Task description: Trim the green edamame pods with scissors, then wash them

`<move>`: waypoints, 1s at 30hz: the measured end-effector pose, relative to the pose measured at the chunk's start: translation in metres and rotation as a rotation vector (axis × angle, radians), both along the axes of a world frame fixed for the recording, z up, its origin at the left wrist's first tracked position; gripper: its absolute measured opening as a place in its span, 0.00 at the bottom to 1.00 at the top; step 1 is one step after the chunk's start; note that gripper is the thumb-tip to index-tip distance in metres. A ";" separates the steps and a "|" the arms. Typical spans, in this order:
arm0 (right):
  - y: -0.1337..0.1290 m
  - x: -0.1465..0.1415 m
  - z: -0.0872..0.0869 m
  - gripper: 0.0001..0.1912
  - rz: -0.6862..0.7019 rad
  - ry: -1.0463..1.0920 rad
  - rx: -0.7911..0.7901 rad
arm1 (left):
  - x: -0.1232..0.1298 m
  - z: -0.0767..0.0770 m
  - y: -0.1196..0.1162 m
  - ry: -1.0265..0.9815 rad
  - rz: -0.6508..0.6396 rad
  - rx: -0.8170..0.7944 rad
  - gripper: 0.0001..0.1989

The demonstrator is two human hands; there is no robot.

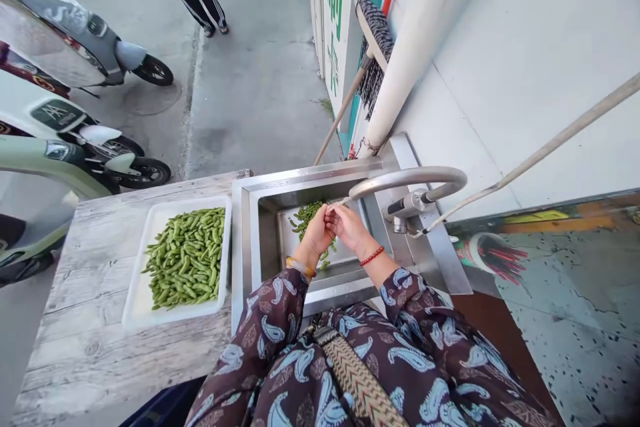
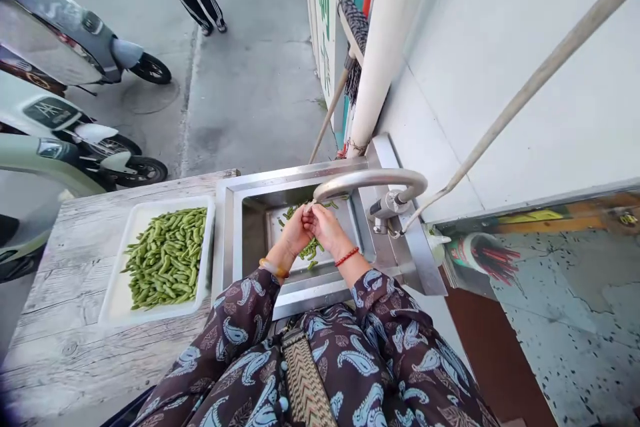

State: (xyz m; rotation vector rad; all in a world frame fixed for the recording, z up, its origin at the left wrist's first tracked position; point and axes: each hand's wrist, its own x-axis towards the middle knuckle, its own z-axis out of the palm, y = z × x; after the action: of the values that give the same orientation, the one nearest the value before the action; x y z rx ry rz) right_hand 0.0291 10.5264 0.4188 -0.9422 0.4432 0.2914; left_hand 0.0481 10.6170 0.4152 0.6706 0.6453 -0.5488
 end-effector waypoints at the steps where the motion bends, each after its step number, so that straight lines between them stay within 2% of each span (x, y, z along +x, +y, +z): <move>1: -0.004 -0.004 0.005 0.11 0.021 -0.022 -0.047 | -0.001 0.002 -0.001 -0.014 -0.027 0.007 0.13; 6: -0.049 -0.023 0.029 0.13 0.051 -0.195 -0.345 | 0.003 0.012 -0.002 -0.130 -0.187 0.034 0.04; 9: -0.083 -0.032 0.035 0.16 0.052 -0.396 -0.739 | 0.007 0.012 0.001 -0.155 -0.223 0.085 0.08; 11: -0.100 -0.034 0.033 0.15 0.028 -0.479 -0.897 | 0.007 0.009 0.003 -0.147 -0.229 0.102 0.09; 13: -0.109 -0.035 0.026 0.14 -0.005 -0.493 -0.946 | 0.006 0.006 0.005 -0.139 -0.235 0.103 0.09; 15: -0.112 -0.035 0.014 0.14 -0.014 -0.455 -0.927 | 0.004 0.003 0.007 -0.141 -0.236 0.100 0.09; 17: -0.111 -0.037 0.002 0.15 0.021 -0.408 -0.932 | 0.002 0.002 0.008 -0.142 -0.231 0.101 0.09; 19: -0.107 -0.038 -0.006 0.15 0.071 -0.385 -1.012 | 0.000 0.002 0.008 -0.138 -0.222 0.106 0.09; 23: -0.096 -0.036 -0.012 0.14 0.166 -0.408 -1.207 | 0.000 0.004 0.004 -0.145 -0.229 0.106 0.09; 27: -0.087 -0.032 -0.016 0.13 0.252 -0.446 -1.216 | 0.001 0.006 0.000 -0.139 -0.226 0.086 0.09; 30: -0.089 -0.032 -0.021 0.13 0.277 -0.432 -1.202 | 0.003 0.005 0.002 -0.133 -0.210 0.074 0.09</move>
State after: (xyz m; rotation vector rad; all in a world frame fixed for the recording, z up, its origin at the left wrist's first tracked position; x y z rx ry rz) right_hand -0.0025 10.4370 0.3981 -2.1976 0.0371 0.0315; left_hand 0.0507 10.6187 0.4199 0.8429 0.4751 -0.6706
